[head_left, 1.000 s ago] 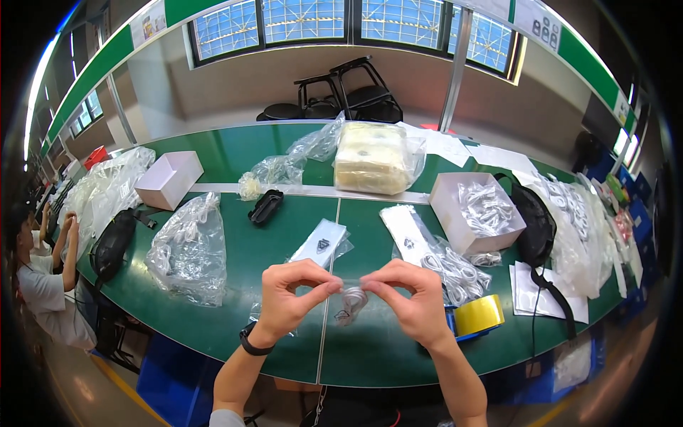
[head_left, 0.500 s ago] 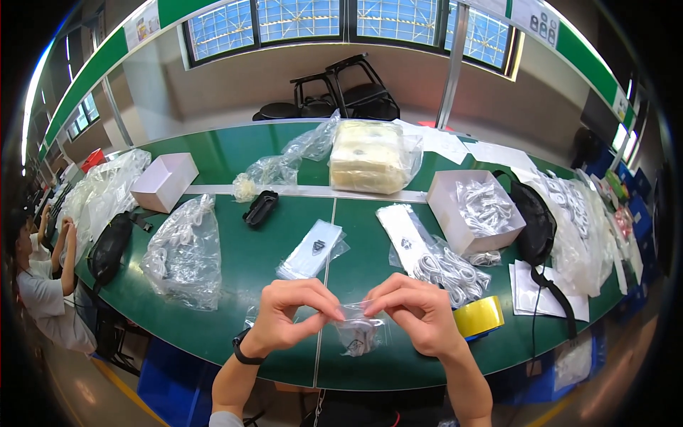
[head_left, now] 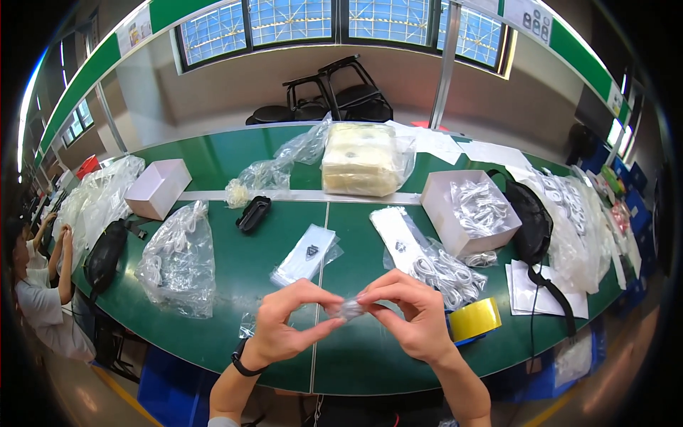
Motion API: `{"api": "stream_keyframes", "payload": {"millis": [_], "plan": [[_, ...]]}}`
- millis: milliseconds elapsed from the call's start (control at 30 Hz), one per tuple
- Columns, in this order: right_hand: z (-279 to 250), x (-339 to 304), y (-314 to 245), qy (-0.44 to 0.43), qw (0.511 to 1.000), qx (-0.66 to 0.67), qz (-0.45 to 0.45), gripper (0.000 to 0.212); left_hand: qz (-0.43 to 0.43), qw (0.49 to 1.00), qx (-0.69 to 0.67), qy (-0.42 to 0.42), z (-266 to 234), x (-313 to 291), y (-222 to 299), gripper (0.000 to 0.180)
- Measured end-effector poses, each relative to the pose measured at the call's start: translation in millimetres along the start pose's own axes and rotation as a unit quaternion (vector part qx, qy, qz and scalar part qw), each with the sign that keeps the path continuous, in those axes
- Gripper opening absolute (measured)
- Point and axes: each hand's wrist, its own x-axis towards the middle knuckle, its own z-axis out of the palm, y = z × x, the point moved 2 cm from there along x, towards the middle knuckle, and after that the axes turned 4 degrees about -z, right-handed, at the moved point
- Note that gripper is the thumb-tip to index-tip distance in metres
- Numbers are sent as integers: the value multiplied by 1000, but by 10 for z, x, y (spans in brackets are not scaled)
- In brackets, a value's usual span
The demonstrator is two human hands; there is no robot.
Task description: Packaging small industrial components into individual plastic bags at a production workstation.
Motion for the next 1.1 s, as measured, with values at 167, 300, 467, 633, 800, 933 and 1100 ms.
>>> {"api": "stream_keyframes", "payload": {"millis": [167,300,467,633,800,933,1100], "plan": [[25,-46,17,-2,999,-33,-21,32,-43,994,-75,72,163,43,-59,11],[98,-23,-89,23,999,-47,-6,34,-26,999,30,-29,36,-42,-178,16],[16,-7,-48,30,988,-151,-2,24,-44,997,66,-12,151,-17,-93,16],[-93,-34,-97,8,982,-189,-9,7,-75,994,54,-50,163,-24,-149,18],[-193,24,-164,-48,972,-231,5,7,-90,992,43,-74,180,-63,-159,20],[-255,165,-288,-116,960,-255,17,6,-94,991,47,-78,180,-49,-109,20],[-610,516,-418,-33,933,-351,-77,7,-59,997,53,0,109,-20,-177,18]]}}
